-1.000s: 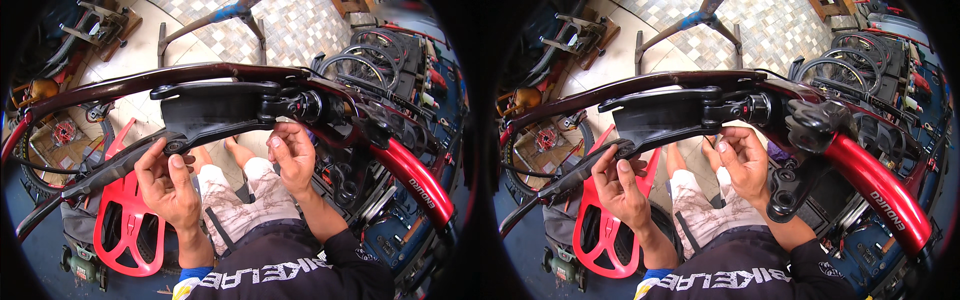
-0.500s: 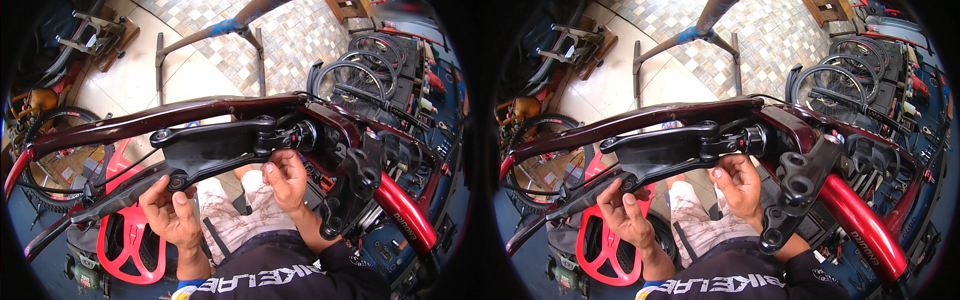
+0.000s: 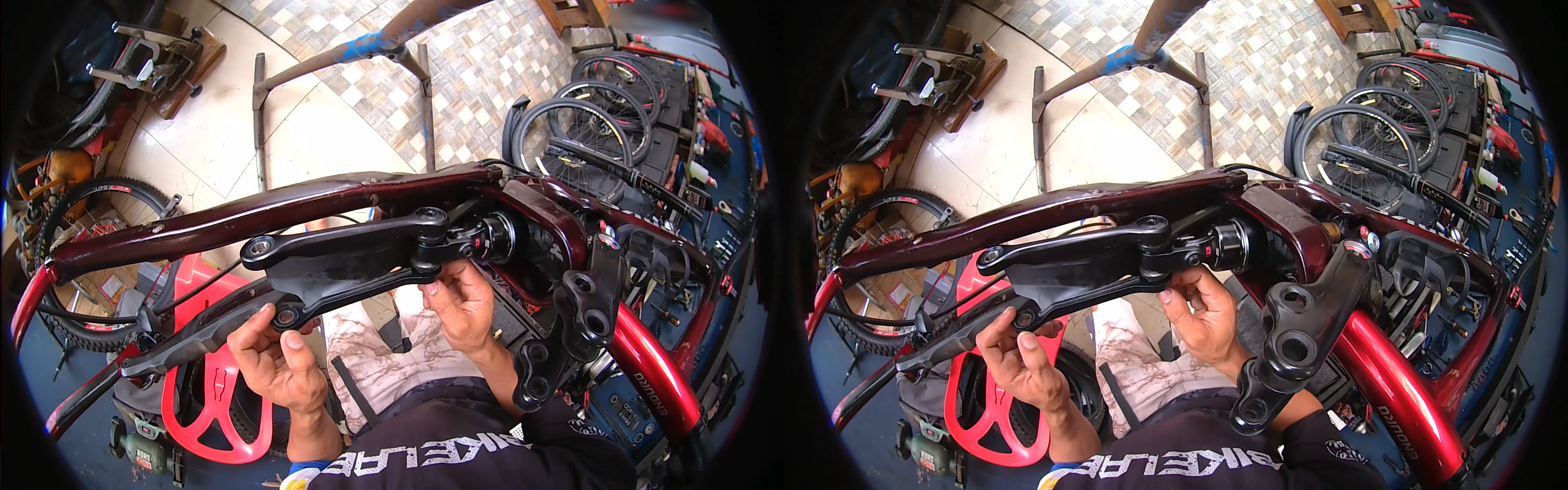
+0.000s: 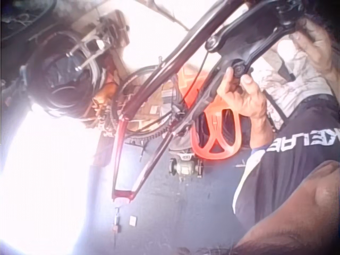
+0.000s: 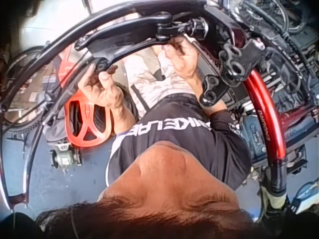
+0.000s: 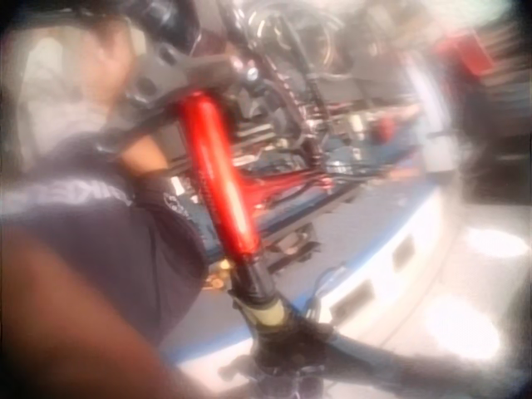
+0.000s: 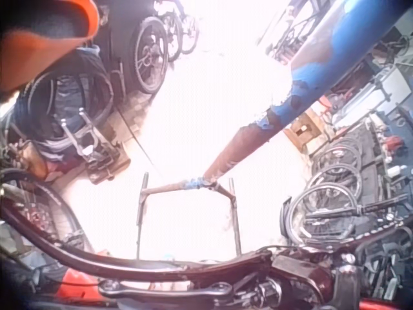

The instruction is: The person sorts small bicycle parts from a white basket, then handles a bicycle frame and attaches a rear shock absorber linkage. The person picks and places various bushings and seals, then fits the linkage onto the frame.

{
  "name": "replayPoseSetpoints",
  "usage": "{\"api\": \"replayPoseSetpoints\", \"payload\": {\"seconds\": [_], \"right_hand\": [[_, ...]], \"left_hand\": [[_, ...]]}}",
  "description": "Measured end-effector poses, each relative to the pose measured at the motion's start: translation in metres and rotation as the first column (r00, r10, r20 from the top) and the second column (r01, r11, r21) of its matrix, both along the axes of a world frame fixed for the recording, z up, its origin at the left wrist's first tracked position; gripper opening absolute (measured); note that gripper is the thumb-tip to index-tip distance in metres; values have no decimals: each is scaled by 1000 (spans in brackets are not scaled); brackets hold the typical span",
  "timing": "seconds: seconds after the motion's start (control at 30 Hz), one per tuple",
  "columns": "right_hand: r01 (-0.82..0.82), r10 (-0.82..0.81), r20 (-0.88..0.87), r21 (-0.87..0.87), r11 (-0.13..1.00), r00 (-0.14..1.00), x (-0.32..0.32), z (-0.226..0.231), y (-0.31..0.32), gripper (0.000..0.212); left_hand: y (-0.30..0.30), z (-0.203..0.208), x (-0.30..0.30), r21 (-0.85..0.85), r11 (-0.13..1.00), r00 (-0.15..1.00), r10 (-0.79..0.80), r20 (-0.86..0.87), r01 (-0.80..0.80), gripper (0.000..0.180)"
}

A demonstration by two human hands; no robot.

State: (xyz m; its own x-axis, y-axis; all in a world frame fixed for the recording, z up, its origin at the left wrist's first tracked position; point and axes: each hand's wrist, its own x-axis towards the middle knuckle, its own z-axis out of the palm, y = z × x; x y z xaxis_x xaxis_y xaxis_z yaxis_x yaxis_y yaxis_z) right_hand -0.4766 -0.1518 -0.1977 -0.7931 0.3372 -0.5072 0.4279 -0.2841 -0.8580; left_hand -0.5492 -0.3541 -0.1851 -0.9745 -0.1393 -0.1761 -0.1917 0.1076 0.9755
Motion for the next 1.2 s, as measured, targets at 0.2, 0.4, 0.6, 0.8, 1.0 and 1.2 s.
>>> {"api": "replayPoseSetpoints", "payload": {"seconds": [0.2,0.4,0.6,0.8,1.0,1.2], "right_hand": [[-36,36,-9,-5,999,999,3,-1,1,15],[-73,74,-22,18,997,997,7,2,-3,17],[-86,87,-32,29,996,996,12,6,-8,22],[-120,126,-87,64,991,988,12,11,-15,22],[-207,380,-240,531,821,893,8,8,-17,24],[-107,579,-285,829,549,764,-5,12,-20,40]], "left_hand": [[-2,-3,3,15,1000,999,23,26,-23,32],[1,-5,1,70,997,999,39,20,-40,32],[-1,-8,3,51,998,999,27,-17,-26,31],[-1,-12,4,64,998,999,25,-37,-22,32],[-2,-13,5,40,999,998,13,-55,-11,33],[-3,-14,5,42,999,998,7,-64,-4,33]]}}
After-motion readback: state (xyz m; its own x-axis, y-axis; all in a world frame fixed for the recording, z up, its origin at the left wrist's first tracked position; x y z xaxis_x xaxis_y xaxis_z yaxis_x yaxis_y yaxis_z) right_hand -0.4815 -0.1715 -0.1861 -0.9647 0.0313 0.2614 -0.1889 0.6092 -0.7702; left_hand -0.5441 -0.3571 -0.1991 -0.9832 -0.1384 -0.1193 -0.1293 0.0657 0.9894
